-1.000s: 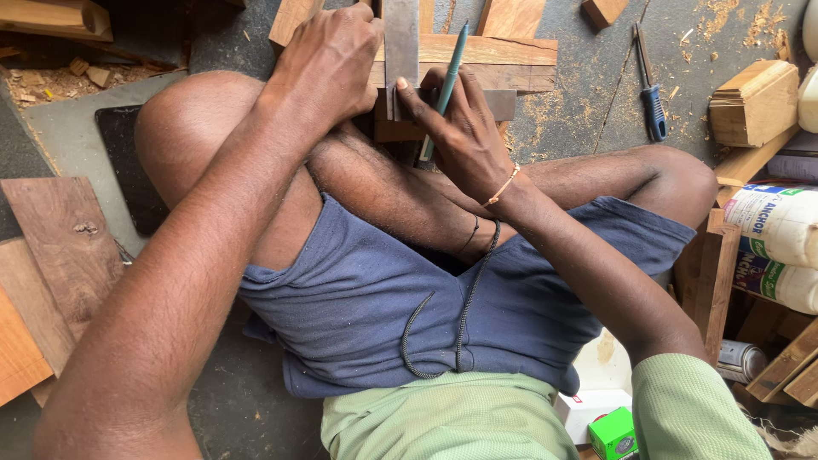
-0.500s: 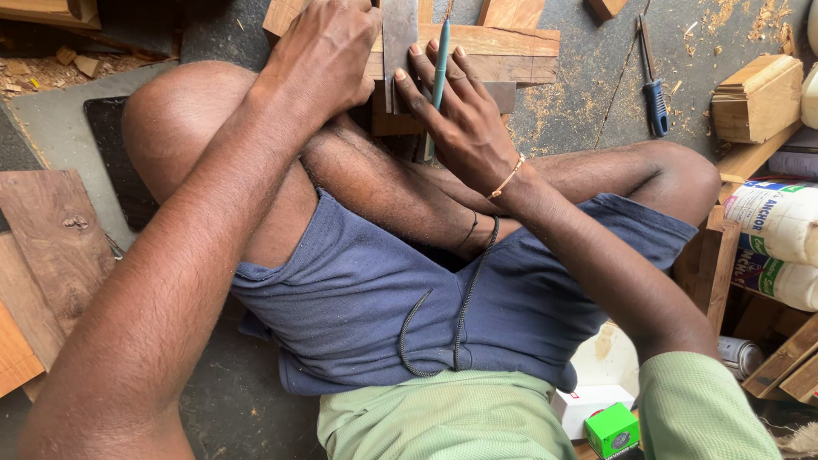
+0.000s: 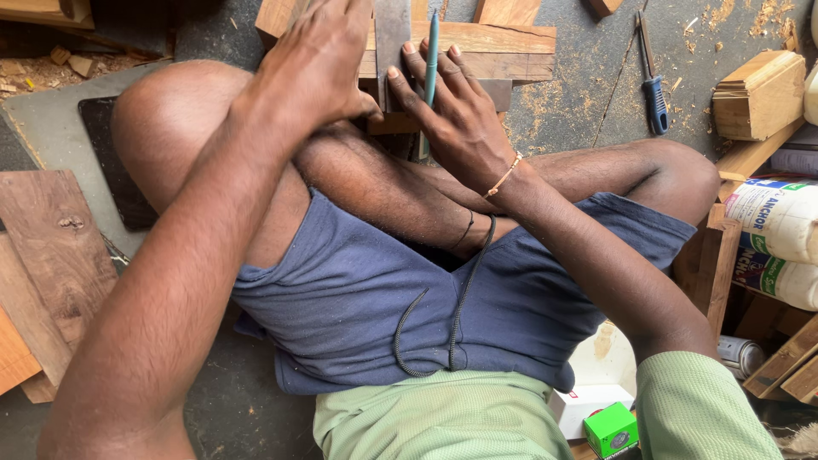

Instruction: The person marks lines on several pieces of wood using a pencil and a try square while sitting on the floor.

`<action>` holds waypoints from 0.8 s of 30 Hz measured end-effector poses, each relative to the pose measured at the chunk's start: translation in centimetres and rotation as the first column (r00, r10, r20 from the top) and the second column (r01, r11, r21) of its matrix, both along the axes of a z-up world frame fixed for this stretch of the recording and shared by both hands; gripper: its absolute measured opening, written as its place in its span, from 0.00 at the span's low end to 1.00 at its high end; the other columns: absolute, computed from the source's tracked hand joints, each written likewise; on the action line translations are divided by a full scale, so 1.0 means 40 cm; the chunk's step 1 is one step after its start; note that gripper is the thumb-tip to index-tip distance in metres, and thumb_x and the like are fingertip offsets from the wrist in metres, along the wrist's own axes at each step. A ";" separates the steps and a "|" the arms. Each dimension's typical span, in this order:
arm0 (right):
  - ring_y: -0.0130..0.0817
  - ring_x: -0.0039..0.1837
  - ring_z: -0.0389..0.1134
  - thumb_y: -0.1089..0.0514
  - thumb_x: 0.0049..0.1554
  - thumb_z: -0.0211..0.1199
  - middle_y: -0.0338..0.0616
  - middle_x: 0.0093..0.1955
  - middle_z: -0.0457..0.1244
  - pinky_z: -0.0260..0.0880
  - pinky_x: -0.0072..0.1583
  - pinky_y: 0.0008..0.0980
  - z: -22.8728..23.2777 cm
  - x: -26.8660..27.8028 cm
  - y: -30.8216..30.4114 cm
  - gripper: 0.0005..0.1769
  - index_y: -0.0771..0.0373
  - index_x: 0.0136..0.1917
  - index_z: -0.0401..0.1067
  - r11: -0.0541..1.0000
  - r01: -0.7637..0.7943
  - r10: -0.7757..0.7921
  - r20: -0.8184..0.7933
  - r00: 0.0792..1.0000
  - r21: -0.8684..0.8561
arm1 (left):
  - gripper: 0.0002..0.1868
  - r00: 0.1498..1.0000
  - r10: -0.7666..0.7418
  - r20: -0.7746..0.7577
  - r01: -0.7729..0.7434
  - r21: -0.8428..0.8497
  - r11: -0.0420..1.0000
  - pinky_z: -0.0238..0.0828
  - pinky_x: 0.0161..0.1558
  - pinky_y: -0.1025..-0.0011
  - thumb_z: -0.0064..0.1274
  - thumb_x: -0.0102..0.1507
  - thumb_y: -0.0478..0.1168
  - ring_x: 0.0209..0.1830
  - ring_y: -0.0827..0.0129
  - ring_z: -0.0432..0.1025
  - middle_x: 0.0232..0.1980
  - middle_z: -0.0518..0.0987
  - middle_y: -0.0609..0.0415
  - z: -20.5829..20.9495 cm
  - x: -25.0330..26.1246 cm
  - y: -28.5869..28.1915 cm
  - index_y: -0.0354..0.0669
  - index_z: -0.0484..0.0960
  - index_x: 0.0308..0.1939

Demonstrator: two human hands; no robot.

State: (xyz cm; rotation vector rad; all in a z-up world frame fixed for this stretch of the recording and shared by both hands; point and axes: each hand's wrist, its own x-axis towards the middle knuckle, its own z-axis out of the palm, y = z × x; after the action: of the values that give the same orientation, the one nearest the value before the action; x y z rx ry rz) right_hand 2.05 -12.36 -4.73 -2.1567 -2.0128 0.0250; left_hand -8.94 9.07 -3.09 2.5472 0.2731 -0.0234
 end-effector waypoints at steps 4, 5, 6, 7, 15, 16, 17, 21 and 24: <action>0.57 0.83 0.52 0.63 0.63 0.63 0.59 0.83 0.50 0.51 0.82 0.57 0.003 0.003 0.000 0.34 0.61 0.81 0.61 1.000 -0.007 0.008 -0.063 0.998 0.020 | 0.67 0.964 -0.116 0.239 0.032 0.327 0.945 0.68 0.61 0.46 0.80 0.31 0.53 0.60 0.42 0.68 0.61 0.72 0.30 0.011 0.004 -0.044 0.25 0.67 0.69; 0.58 0.82 0.52 0.63 0.63 0.63 0.60 0.83 0.50 0.51 0.82 0.58 0.005 0.005 -0.001 0.34 0.62 0.81 0.61 1.000 -0.010 0.012 -0.086 0.996 0.026 | 0.64 0.971 -0.127 0.204 0.052 0.338 0.940 0.69 0.62 0.49 0.80 0.33 0.52 0.59 0.44 0.69 0.60 0.72 0.33 0.007 0.014 -0.047 0.25 0.69 0.67; 0.58 0.82 0.53 0.63 0.63 0.63 0.59 0.83 0.50 0.51 0.82 0.58 0.005 0.005 -0.003 0.34 0.62 0.80 0.61 1.000 -0.006 0.008 -0.078 0.997 0.028 | 0.61 0.976 -0.138 0.169 0.071 0.349 0.934 0.70 0.62 0.51 0.80 0.34 0.51 0.57 0.47 0.70 0.59 0.73 0.36 -0.001 0.025 -0.054 0.25 0.70 0.66; 0.58 0.82 0.53 0.63 0.63 0.63 0.59 0.83 0.50 0.51 0.82 0.57 0.003 0.004 -0.004 0.33 0.62 0.80 0.62 0.999 -0.006 0.008 -0.071 0.997 0.032 | 0.58 0.981 -0.144 0.133 0.087 0.361 0.929 0.70 0.63 0.54 0.81 0.36 0.50 0.56 0.49 0.71 0.58 0.73 0.38 -0.009 0.033 -0.058 0.24 0.71 0.64; 0.55 0.83 0.52 0.63 0.64 0.65 0.56 0.82 0.53 0.49 0.83 0.57 -0.049 0.014 -0.022 0.30 0.58 0.77 0.64 0.999 -0.010 0.012 -0.048 0.999 0.043 | 0.34 0.992 -0.117 0.054 0.086 0.398 0.913 0.76 0.59 0.64 0.77 0.44 0.38 0.50 0.59 0.72 0.53 0.73 0.47 -0.032 0.040 -0.079 0.29 0.81 0.52; 0.53 0.84 0.52 0.61 0.66 0.67 0.55 0.84 0.52 0.49 0.84 0.56 -0.054 0.021 -0.016 0.30 0.56 0.79 0.63 0.999 -0.011 0.014 -0.058 0.998 0.052 | 0.34 0.993 -0.111 0.044 0.086 0.376 0.922 0.76 0.56 0.65 0.78 0.44 0.39 0.50 0.59 0.71 0.54 0.73 0.47 -0.031 0.041 -0.082 0.29 0.81 0.52; 0.51 0.85 0.52 0.60 0.67 0.68 0.53 0.85 0.51 0.49 0.85 0.55 -0.054 0.029 -0.006 0.31 0.53 0.80 0.62 0.998 -0.013 0.018 -0.068 0.998 0.067 | 0.36 0.993 -0.105 0.056 0.078 0.362 0.929 0.77 0.56 0.65 0.78 0.43 0.40 0.50 0.58 0.71 0.53 0.73 0.47 -0.026 0.039 -0.084 0.28 0.81 0.52; 0.55 0.81 0.52 0.48 0.39 0.80 0.53 0.81 0.52 0.44 0.79 0.63 0.027 0.147 -0.033 0.56 0.50 0.78 0.61 1.000 -0.024 0.024 -0.043 0.999 -0.013 | 0.41 0.987 -0.095 0.129 0.051 0.311 0.949 0.77 0.55 0.62 0.80 0.40 0.48 0.52 0.55 0.71 0.52 0.73 0.47 0.012 0.023 -0.087 0.27 0.81 0.50; 0.52 0.81 0.54 0.45 0.37 0.83 0.52 0.82 0.51 0.44 0.79 0.60 0.055 0.191 -0.050 0.62 0.49 0.81 0.59 0.989 0.030 -0.027 0.028 0.999 -0.147 | 0.43 0.989 -0.080 0.124 0.043 0.280 0.959 0.77 0.56 0.61 0.80 0.40 0.51 0.53 0.55 0.70 0.52 0.73 0.47 0.023 0.018 -0.091 0.27 0.81 0.50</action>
State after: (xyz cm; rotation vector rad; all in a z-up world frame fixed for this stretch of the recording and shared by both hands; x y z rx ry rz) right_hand 9.70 -14.36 -2.53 -2.2852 -2.0540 0.1475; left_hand -8.24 5.45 -2.17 2.8189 0.1523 0.1742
